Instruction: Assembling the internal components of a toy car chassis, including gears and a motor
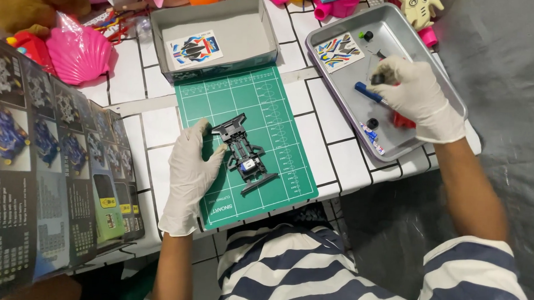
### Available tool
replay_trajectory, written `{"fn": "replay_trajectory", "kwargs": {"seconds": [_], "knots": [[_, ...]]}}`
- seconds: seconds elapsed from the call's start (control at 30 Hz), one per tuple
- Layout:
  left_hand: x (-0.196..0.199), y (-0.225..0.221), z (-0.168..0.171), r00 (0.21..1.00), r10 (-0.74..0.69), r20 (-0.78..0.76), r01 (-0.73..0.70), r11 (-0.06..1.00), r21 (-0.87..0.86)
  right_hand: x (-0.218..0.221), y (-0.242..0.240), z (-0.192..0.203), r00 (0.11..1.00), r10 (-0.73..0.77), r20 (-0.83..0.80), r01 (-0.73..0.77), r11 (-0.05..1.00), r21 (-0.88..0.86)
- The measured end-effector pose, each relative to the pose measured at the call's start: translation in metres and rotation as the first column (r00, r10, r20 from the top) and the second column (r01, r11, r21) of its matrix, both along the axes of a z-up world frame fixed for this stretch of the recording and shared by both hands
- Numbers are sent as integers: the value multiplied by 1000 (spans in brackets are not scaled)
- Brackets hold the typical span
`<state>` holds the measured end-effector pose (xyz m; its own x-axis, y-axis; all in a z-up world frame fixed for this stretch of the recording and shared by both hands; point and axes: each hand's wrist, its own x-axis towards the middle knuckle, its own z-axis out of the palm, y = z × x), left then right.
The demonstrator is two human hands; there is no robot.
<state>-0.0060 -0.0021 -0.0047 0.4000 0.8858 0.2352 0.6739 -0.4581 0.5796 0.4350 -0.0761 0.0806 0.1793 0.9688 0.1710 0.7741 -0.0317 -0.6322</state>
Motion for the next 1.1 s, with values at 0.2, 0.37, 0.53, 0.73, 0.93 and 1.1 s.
{"fn": "replay_trajectory", "kwargs": {"seconds": [0.2, 0.37, 0.53, 0.73, 0.93, 1.1], "knots": [[-1, 0, 0, 1000, -1, -6, 0, 1000, -31, -43, -26, 13, 991, 104, 78, -122, 953, 277], [-1, 0, -4, 995, 41, 87, -30, 992, -123, -83, -53, 24, 995, 31, 90, -66, 906, 417], [0, 1, -2, 996, 43, 75, -34, 992, -119, -101, -54, 30, 995, -35, 93, -19, 849, 528], [1, 0, -3, 997, 51, 61, -44, 993, -112, -50, -33, 21, 904, 99, -417, -130, 990, -47], [2, -1, 3, 997, 62, 51, -54, 988, -145, -45, -45, 15, 861, -155, -484, 276, 943, 188], [3, -2, 6, 997, 70, 34, -64, 985, -160, -44, -51, 32, 859, -164, -485, 303, 927, 223]]}}
